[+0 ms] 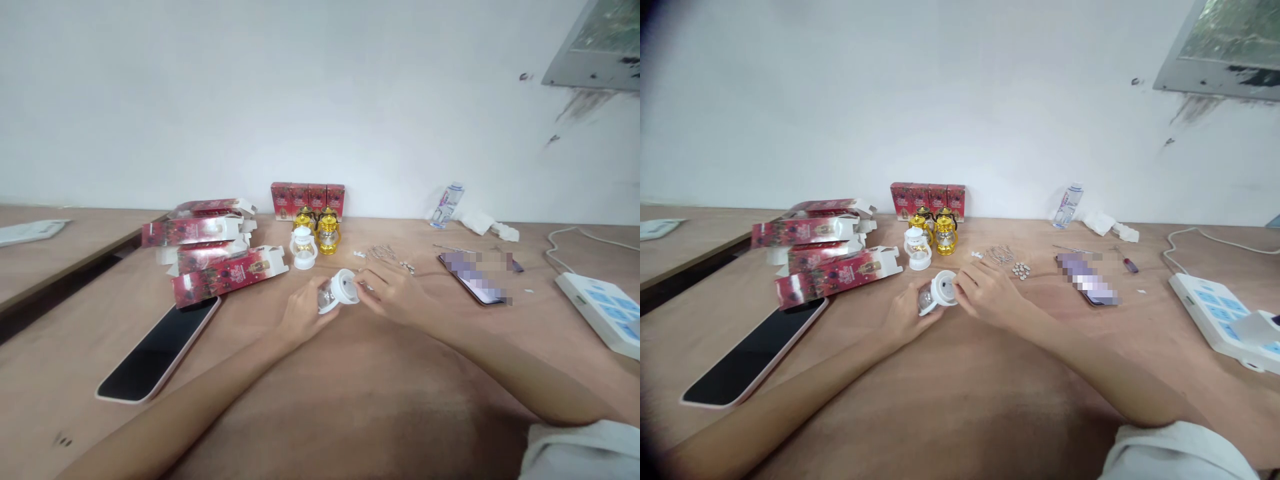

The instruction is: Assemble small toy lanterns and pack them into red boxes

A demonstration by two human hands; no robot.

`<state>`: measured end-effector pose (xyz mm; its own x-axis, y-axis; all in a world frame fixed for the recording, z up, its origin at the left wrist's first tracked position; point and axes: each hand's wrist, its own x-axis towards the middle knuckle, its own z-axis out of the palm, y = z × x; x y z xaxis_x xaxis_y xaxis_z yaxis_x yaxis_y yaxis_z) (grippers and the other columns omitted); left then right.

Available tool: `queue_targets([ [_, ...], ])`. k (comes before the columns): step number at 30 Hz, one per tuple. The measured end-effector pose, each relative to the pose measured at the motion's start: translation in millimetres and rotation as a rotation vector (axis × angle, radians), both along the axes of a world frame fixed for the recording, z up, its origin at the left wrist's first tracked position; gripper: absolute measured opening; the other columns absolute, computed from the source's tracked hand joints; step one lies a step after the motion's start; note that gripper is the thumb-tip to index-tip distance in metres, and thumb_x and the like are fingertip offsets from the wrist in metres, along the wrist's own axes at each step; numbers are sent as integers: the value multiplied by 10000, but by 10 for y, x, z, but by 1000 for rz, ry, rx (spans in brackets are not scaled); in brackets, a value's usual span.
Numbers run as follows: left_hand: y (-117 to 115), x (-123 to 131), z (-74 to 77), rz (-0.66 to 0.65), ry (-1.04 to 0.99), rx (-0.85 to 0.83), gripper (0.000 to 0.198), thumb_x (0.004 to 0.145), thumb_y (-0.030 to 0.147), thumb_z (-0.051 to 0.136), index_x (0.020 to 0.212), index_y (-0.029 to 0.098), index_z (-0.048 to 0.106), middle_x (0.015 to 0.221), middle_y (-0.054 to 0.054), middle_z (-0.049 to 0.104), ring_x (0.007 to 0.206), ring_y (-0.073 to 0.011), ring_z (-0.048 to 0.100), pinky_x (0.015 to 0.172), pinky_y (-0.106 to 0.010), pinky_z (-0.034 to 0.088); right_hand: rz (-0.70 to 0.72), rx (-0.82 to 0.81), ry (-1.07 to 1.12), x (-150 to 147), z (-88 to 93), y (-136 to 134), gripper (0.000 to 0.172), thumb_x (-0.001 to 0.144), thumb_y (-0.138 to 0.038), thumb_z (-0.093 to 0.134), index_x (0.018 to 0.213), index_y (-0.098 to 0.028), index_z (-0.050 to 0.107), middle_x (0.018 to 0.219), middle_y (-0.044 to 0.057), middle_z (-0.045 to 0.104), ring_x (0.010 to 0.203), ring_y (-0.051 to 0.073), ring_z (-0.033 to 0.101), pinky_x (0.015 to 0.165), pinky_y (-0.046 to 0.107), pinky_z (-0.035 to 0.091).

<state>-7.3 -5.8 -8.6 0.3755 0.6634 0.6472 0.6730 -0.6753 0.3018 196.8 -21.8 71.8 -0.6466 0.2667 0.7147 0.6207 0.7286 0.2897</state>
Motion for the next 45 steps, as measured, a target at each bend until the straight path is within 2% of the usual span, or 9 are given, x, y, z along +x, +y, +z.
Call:
queue_targets([
  [8, 7, 7, 0, -50, 31, 97, 412, 793, 340, 597, 1126, 170, 421, 966, -80, 658, 829, -218, 668, 683, -319, 535, -20, -96, -85, 17, -15, 23, 187, 874, -106, 464, 757, -142, 605, 710, 55, 641, 663, 168, 570, 670, 298, 435],
  [16, 0, -44, 12, -156, 48, 165, 496, 825, 319, 588, 1272, 208, 404, 1117, -103, 593, 1016, -212, 612, 831, -322, 521, 142, -972, 517, 183, -103, 168, 207, 763, -384, 671, 742, -183, 629, 744, 15, 691, 682, 151, 647, 633, 281, 505],
  [20, -11, -36, -17, -107, 21, 104, 568, 837, 318, 583, 1349, 248, 347, 1133, -95, 555, 1029, -209, 602, 842, -324, 519, 122, -1147, 609, 290, -122, 279, 262, 746, -439, 659, 767, -178, 656, 768, 26, 706, 710, 158, 651, 660, 292, 510],
  [23, 27, -23, -64, -7, -87, 30, 608, 834, 373, 591, 1332, 206, 287, 1121, -109, 563, 997, -223, 623, 795, -344, 537, -69, -1040, 635, 496, -121, 489, 279, 799, -423, 588, 740, -159, 658, 730, 38, 698, 704, 165, 639, 668, 296, 493],
  [28, 108, -58, -15, 150, -178, -38, 500, 785, 414, 647, 1152, 196, 387, 1107, -99, 565, 998, -233, 628, 742, -336, 542, -428, -824, 380, 851, -264, 855, 180, 831, -226, 535, 865, -141, 690, 888, 86, 718, 771, 186, 638, 725, 306, 464],
  [31, 100, -65, 55, 157, -168, -50, 457, 752, 385, 687, 1106, 228, 443, 1096, -63, 580, 982, -219, 632, 760, -333, 536, -466, -780, 153, 875, -358, 887, 207, 843, -177, 502, 896, -142, 699, 941, 98, 713, 833, 189, 640, 759, 293, 460],
  [37, 60, -25, 67, 157, -420, -122, 585, 668, 387, 758, 1104, 222, 404, 1063, -49, 631, 951, -211, 637, 771, -350, 528, -490, -509, -407, 659, -467, 802, 213, 866, -173, 499, 921, -122, 698, 1045, 164, 674, 1012, 254, 597, 868, 368, 415],
  [41, 66, -18, 98, 162, -411, 19, 479, 677, 386, 750, 1028, 217, 472, 1001, -39, 625, 887, -188, 612, 756, -339, 506, -497, -369, -482, 613, -554, 875, 258, 865, -89, 460, 1041, -90, 649, 1131, 168, 642, 1054, 246, 576, 875, 339, 400],
  [45, 83, -15, 139, 144, -410, 222, 392, 700, 363, 727, 964, 211, 481, 906, -22, 587, 854, -195, 574, 782, -385, 473, -526, -329, -486, 650, -591, 948, 258, 881, -74, 411, 1027, -61, 624, 1015, 176, 662, 942, 239, 607, 807, 322, 402],
])
